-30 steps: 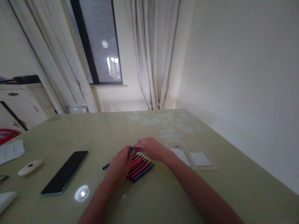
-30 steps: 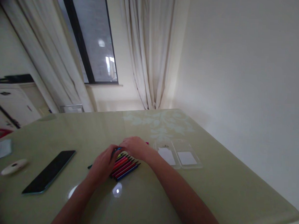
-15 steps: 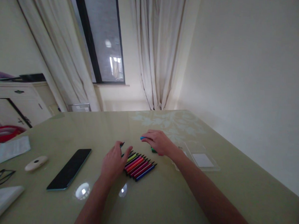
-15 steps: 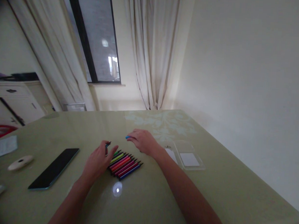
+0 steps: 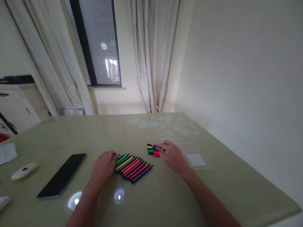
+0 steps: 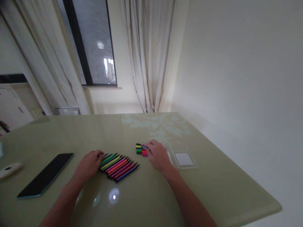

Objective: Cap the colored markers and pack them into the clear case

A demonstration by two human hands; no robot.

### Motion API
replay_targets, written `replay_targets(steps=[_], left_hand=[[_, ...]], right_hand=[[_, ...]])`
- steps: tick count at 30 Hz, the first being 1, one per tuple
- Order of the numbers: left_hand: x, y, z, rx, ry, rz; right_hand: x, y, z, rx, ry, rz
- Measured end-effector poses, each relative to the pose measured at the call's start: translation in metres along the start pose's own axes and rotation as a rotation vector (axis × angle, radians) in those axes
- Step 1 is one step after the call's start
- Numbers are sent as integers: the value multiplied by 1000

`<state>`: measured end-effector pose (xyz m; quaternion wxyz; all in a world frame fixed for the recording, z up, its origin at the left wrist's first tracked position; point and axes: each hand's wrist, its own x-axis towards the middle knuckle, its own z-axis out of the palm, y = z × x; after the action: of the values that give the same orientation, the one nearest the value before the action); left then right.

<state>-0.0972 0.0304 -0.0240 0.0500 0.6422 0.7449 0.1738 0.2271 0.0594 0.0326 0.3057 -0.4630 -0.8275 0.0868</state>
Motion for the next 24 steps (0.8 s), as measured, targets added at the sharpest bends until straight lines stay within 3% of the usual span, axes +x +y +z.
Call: replay_targets(steps=[6, 16, 19, 24], left_hand=[[1, 0, -7, -19, -50, -38], [-5, 16, -15, 116, 29, -17], [-10, 32, -15, 123, 72, 40], [-37, 78, 2, 213, 68, 51]], right_hand=[[-8, 9, 21, 0, -78, 87], [4, -11, 54, -232, -161, 2], [6, -9, 48, -262, -126, 43], [3, 17, 14, -254, 39, 207]])
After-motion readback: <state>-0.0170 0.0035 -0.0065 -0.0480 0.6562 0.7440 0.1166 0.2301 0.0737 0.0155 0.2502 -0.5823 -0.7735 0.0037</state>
